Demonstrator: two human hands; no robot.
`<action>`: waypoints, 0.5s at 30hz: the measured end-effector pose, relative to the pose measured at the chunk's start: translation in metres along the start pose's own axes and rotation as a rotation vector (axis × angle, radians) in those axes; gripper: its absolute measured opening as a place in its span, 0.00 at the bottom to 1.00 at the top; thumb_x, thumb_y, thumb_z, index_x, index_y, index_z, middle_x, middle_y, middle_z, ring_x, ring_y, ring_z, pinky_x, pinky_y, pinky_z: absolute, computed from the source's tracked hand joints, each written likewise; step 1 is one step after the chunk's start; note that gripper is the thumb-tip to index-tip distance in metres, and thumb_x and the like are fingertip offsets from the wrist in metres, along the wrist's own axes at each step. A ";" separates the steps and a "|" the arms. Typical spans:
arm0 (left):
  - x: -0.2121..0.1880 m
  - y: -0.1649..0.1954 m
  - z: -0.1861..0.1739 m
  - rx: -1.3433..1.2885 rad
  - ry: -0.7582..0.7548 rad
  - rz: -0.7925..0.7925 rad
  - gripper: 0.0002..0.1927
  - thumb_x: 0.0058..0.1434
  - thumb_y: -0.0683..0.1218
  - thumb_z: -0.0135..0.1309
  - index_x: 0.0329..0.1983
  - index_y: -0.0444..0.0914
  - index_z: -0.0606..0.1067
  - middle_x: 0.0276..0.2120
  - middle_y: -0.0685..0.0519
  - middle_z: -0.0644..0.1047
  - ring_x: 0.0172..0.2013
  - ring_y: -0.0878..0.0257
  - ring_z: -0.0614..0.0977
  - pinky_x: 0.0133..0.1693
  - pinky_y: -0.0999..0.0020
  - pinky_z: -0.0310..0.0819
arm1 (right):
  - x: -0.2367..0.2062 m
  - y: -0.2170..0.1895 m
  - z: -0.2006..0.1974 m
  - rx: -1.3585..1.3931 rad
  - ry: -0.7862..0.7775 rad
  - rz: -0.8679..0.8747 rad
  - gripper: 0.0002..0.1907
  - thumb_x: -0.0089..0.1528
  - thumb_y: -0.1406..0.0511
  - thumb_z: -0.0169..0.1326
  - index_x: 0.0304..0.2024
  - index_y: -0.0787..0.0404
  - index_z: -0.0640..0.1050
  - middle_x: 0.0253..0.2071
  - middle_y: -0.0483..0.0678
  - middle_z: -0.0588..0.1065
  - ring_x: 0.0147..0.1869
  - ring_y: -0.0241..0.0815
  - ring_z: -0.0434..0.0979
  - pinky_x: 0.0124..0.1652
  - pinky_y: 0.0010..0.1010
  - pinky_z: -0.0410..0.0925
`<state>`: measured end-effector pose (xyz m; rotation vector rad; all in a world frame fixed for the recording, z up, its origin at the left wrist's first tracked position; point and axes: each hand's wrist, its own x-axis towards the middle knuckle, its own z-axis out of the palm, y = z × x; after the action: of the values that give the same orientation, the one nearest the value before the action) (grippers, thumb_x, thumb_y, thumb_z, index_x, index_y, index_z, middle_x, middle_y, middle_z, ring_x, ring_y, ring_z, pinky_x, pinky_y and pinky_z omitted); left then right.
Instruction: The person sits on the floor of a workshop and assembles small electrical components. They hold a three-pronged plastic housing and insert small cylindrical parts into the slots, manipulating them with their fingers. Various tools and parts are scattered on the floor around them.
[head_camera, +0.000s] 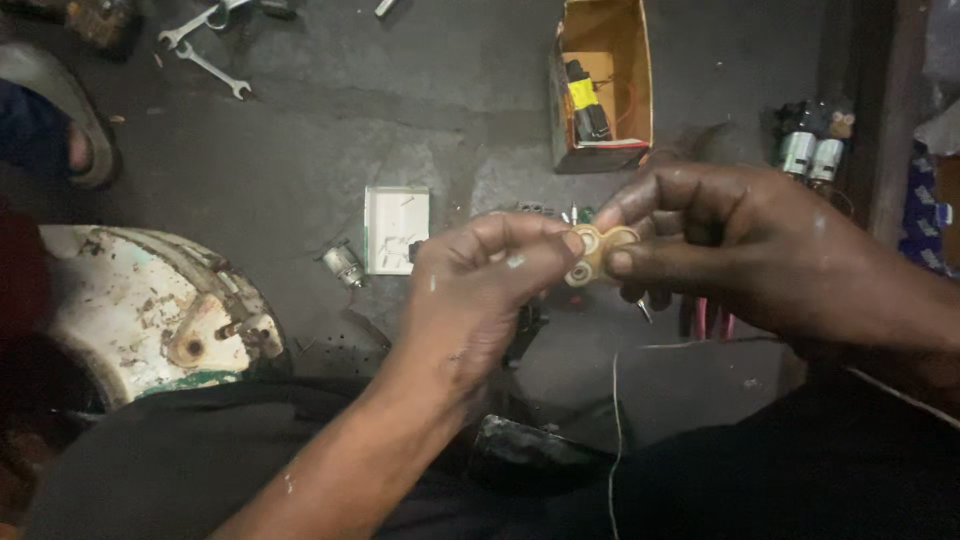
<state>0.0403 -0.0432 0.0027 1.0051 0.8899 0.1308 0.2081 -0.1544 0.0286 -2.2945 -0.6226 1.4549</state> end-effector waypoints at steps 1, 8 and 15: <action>0.001 0.001 0.000 -0.008 0.006 0.008 0.11 0.56 0.44 0.63 0.39 0.32 0.82 0.29 0.49 0.83 0.30 0.65 0.81 0.34 0.71 0.76 | 0.001 0.002 -0.001 0.011 -0.006 0.020 0.13 0.65 0.57 0.57 0.49 0.54 0.77 0.33 0.52 0.80 0.26 0.44 0.78 0.25 0.37 0.73; 0.003 -0.008 -0.004 -0.176 -0.040 0.029 0.11 0.58 0.44 0.63 0.39 0.31 0.80 0.29 0.49 0.83 0.30 0.65 0.81 0.33 0.71 0.74 | 0.017 0.026 -0.001 0.245 -0.062 -0.088 0.14 0.65 0.59 0.52 0.51 0.56 0.76 0.38 0.53 0.79 0.36 0.40 0.80 0.30 0.36 0.74; 0.008 -0.012 -0.006 -0.154 -0.087 0.039 0.11 0.57 0.44 0.63 0.37 0.31 0.80 0.29 0.48 0.83 0.29 0.63 0.82 0.33 0.69 0.76 | 0.021 0.036 0.005 0.274 -0.151 -0.184 0.13 0.63 0.62 0.57 0.48 0.60 0.78 0.38 0.52 0.81 0.38 0.42 0.82 0.35 0.37 0.77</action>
<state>0.0382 -0.0423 -0.0126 0.8787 0.7690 0.1847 0.2180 -0.1736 -0.0076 -1.8822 -0.6160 1.5292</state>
